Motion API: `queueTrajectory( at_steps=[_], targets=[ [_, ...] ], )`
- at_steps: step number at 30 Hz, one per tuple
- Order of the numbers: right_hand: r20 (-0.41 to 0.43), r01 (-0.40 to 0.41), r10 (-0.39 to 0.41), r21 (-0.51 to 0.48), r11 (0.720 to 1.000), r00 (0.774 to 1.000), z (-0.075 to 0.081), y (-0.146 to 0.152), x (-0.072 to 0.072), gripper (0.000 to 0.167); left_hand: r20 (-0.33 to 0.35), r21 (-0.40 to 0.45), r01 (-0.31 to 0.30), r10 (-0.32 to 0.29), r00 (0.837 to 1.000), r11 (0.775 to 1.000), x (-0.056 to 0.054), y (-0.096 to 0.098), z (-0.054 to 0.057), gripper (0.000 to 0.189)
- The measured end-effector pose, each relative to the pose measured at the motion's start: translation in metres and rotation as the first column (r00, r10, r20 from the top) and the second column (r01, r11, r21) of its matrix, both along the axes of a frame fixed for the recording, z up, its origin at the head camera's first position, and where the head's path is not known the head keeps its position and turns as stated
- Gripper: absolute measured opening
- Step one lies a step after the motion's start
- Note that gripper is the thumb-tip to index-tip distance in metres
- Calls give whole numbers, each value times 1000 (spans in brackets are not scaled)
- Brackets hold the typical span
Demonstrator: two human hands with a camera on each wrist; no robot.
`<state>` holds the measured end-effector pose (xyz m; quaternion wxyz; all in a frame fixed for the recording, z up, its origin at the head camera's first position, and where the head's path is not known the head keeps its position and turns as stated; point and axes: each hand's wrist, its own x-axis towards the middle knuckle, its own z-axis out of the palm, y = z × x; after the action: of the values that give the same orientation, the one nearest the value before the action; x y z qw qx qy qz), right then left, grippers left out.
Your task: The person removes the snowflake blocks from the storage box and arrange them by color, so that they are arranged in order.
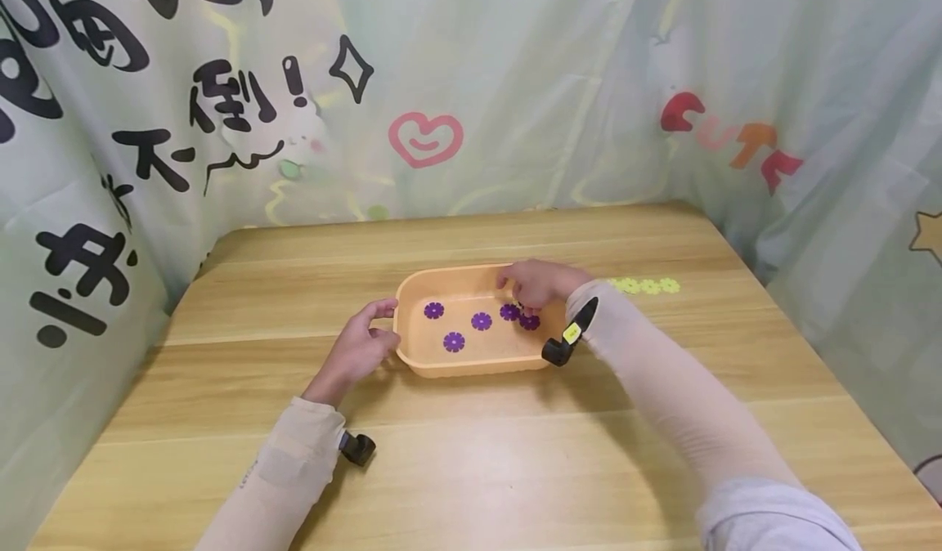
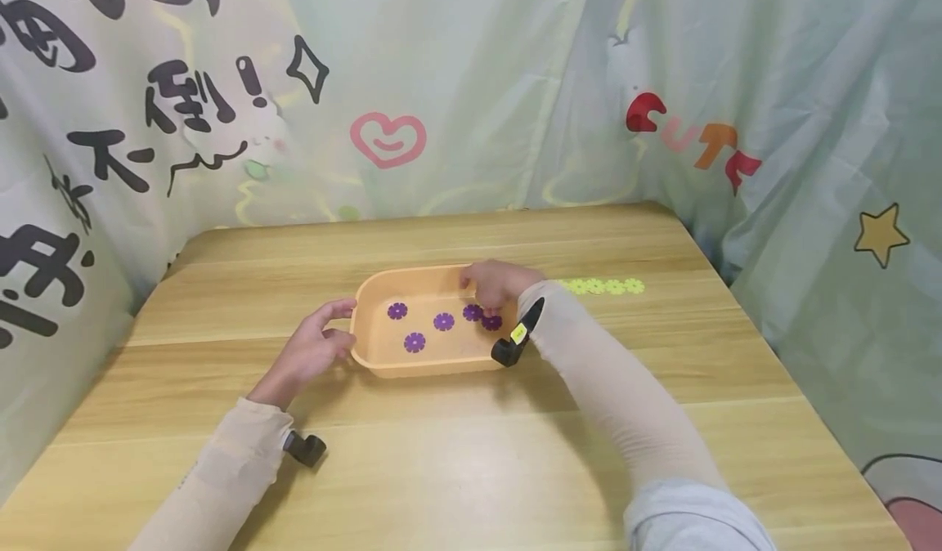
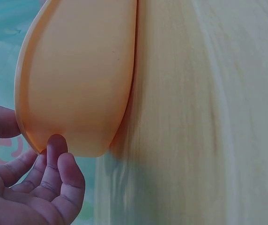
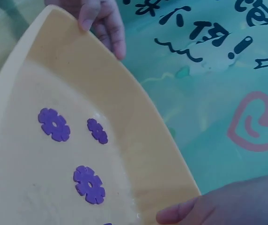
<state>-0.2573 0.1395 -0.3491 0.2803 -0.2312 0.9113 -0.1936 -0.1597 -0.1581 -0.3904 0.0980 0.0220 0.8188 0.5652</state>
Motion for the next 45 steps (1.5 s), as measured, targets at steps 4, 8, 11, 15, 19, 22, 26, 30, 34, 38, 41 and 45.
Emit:
queueTrajectory(
  at_steps=[4, 8, 11, 15, 19, 22, 26, 30, 34, 38, 41, 45],
  targets=[
    [52, 5, -6, 19, 1000, 999, -1, -6, 0, 44, 5, -2, -1, 1, 1000, 1000, -1, 0, -1, 58],
    [99, -19, 21, -18, 1000, 995, 0, -13, 0, 40, 5, -2, -1, 1, 1000, 1000, -1, -1, -2, 58],
    [85, -89, 94, -55, 994, 992, -2, -17, 0, 39, 2, -4, -4, 4, 1000, 1000, -1, -1, -1, 58],
    [70, -124, 131, -100, 987, 989, -6, -20, -2, 40, 1, 4, -3, 3, 1000, 1000, -2, 0, -1, 58],
    [85, -89, 98, -103, 991, 992, -6, -19, -4, 44, 4, 12, -1, 0, 1000, 1000, -2, 1, -2, 58],
    [57, -109, 112, -60, 992, 992, -4, -17, -4, 47, 6, 9, -3, 3, 1000, 1000, -1, 0, -1, 59],
    [29, -113, 113, 9, 994, 993, 1, -13, -3, 45, 5, 7, -3, 3, 1000, 1000, 0, 0, 0, 59],
    [52, -69, 67, 37, 997, 996, 4, -10, -4, 42, 4, 6, -3, 3, 1000, 1000, 0, 0, 0, 59],
    [58, -52, 50, 45, 998, 997, 0, -10, -6, 39, 2, 6, -4, 4, 1000, 1000, -1, -1, 0, 58],
    [28, -29, 27, 83, 996, 999, -5, -13, -7, 39, 4, 12, -2, 2, 1000, 1000, -1, 0, -1, 59],
    [-6, -17, 18, 130, 991, 1000, -8, -17, -8, 40, 5, 15, -4, 4, 1000, 1000, -1, 0, -1, 59],
    [-35, -18, 24, 175, 984, 999, -11, -22, -8, 37, 6, 19, -6, 6, 1000, 1000, 0, 1, 0, 61]
  ],
)
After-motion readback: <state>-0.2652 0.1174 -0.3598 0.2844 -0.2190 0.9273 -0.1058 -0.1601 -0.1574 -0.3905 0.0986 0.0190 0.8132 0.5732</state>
